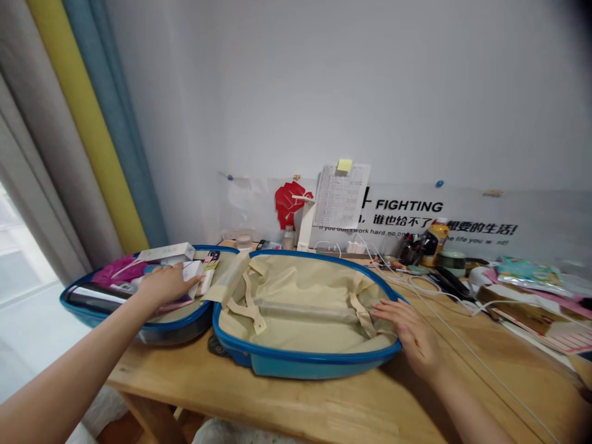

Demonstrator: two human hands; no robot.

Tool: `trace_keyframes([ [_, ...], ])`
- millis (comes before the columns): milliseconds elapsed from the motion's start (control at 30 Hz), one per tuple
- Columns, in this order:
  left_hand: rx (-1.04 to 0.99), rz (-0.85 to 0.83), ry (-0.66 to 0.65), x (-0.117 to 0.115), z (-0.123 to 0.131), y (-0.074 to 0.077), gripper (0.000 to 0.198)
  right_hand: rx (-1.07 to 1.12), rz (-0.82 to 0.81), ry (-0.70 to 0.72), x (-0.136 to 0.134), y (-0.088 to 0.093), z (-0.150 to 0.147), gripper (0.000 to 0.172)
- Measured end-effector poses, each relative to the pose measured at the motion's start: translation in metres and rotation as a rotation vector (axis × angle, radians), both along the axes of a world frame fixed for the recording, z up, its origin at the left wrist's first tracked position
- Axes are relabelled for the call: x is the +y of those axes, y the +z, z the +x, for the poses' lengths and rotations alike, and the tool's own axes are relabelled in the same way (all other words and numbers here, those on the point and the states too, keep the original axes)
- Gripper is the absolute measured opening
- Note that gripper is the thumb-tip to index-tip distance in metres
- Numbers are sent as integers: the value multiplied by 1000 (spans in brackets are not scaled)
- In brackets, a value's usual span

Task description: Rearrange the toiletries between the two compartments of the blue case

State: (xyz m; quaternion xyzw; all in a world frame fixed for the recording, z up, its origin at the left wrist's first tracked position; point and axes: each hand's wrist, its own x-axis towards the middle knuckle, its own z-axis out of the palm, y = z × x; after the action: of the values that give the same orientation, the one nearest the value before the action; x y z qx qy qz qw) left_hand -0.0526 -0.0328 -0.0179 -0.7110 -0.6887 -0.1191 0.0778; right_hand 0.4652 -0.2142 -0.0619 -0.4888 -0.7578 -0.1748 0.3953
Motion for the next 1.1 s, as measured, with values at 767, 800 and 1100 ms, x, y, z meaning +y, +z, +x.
trace_keyframes([
  [767,-130,80,-979,-65,163,75,68,77,4,-9,2,-7,1,47],
  [800,-110,-2,-1051,-70,183,73,68,79,3,-9,2,-7,1,47],
  [1100,304,-548,-1071,-92,305,26,65,110,22,17,4,-18,5,41],
])
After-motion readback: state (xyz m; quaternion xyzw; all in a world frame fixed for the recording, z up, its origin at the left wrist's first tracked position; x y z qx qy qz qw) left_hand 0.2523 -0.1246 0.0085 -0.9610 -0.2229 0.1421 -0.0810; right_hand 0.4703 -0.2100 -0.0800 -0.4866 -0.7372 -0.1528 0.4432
